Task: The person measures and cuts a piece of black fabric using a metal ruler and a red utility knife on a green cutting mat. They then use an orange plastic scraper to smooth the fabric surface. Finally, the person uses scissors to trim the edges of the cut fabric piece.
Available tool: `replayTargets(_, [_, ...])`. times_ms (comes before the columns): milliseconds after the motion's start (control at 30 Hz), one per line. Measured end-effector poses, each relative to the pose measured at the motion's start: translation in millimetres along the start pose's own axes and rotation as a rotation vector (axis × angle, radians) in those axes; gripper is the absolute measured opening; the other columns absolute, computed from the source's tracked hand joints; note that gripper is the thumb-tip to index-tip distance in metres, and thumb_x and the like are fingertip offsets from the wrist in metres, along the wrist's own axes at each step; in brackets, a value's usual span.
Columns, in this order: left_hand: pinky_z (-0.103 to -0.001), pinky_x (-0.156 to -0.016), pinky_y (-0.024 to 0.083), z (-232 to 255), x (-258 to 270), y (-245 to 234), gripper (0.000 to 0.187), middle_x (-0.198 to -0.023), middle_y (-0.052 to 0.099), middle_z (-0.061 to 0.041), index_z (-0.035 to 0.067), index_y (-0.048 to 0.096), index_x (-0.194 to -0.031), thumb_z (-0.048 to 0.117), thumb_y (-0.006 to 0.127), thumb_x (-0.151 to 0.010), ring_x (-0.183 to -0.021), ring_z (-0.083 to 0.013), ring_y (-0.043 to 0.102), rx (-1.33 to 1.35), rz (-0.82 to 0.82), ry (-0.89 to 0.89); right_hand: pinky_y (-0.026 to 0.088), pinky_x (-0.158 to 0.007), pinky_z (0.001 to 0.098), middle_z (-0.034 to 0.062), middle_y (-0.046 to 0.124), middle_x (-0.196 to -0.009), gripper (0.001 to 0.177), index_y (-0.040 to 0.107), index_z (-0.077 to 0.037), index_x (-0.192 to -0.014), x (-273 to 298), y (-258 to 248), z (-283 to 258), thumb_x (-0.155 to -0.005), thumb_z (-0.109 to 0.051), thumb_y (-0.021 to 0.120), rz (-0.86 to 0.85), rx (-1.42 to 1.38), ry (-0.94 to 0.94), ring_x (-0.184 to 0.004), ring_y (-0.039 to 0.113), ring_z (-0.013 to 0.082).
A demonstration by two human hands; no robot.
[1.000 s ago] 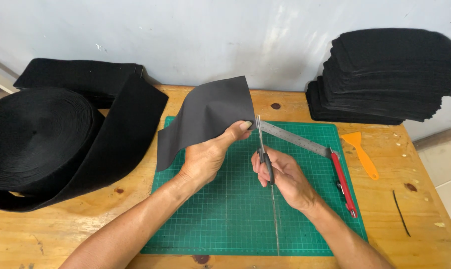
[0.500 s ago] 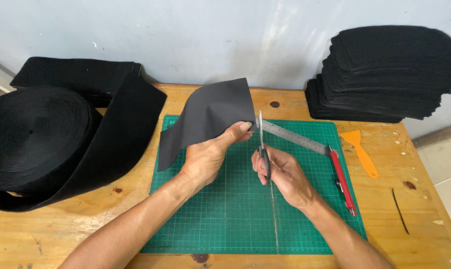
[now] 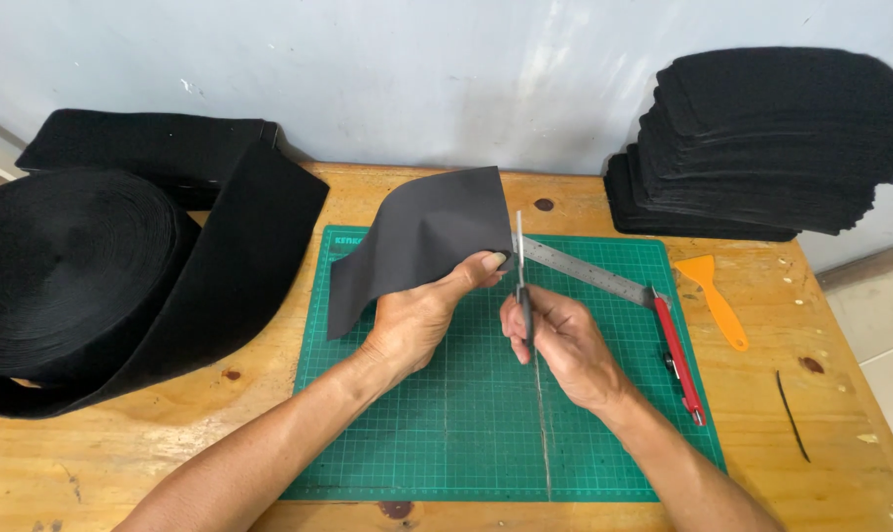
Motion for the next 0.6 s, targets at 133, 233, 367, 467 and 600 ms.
replayTargets(133, [-0.048, -0.105, 0.052, -19.1, 6.5, -8.9, 0.064, -0.107, 0.078, -0.022, -0.009, 0.076, -0.109, 0.038, 0.092, -0.069, -0.113, -0.0346, 0.071, -0.396, 0.105, -0.156, 0.057, -0.062, 0.0345, 0.0154, 0.068, -0.085, 0.028, 0.064, 0.0, -0.094, -1.7, -10.8, 13.5, -0.103, -0.027, 0.062, 0.217, -0.436, 0.082, -0.07, 0.071, 0.025])
replayTargets(233, [-0.052, -0.102, 0.054, -15.6, 8.6, 0.0, 0.06, -0.112, 0.076, -0.022, -0.006, 0.075, -0.113, 0.036, 0.091, -0.074, -0.115, -0.0376, 0.069, -0.533, 0.049, 0.008, 0.064, -0.073, 0.0365, 0.0152, 0.073, -0.102, 0.019, 0.064, 0.001, -0.102, -2.2, -24.4, 14.8, -0.097, -0.017, 0.068, 0.386, -0.565, 0.113, -0.087, 0.076, 0.0261])
replayTargets(367, [-0.056, -0.102, 0.053, -11.7, 14.9, 5.6, 0.055, -0.116, 0.075, -0.024, -0.005, 0.074, -0.115, 0.034, 0.087, -0.08, -0.117, -0.0412, 0.068, -0.693, -0.022, 0.149, 0.065, -0.079, 0.0355, 0.0137, 0.073, -0.106, 0.017, 0.063, 0.0, -0.104, 0.3, -40.4, 29.8, -0.09, -0.002, 0.073, 0.481, -0.562, 0.187, -0.087, 0.074, 0.0243])
replayTargets(467, [-0.054, -0.098, 0.056, -9.8, 10.2, 5.4, 0.051, -0.113, 0.075, -0.023, -0.006, 0.074, -0.113, 0.034, 0.085, -0.083, -0.113, -0.0404, 0.069, -0.725, -0.072, 0.237, 0.065, -0.075, 0.0368, 0.0152, 0.07, -0.101, 0.022, 0.062, 0.001, -0.105, 3.5, -48.6, 53.3, -0.086, 0.003, 0.074, 0.453, -0.533, 0.22, -0.084, 0.074, 0.0268])
replayTargets(600, [-0.05, -0.092, 0.06, -15.4, 6.7, 2.4, 0.046, -0.109, 0.076, -0.023, -0.006, 0.076, -0.109, 0.033, 0.082, -0.087, -0.107, -0.0393, 0.072, -0.767, -0.131, 0.372, 0.064, -0.079, 0.0388, 0.014, 0.068, -0.104, 0.026, 0.061, 0.0, -0.107, 2.2, -41.6, 28.9, -0.085, 0.001, 0.076, 0.451, -0.505, 0.209, -0.089, 0.073, 0.0274])
Point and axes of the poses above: each hand's wrist, its own x-axis away from the middle knuckle, its own y-axis out of the palm, z = x × y, the point moved 8 cm from there along -x, towards the middle knuckle
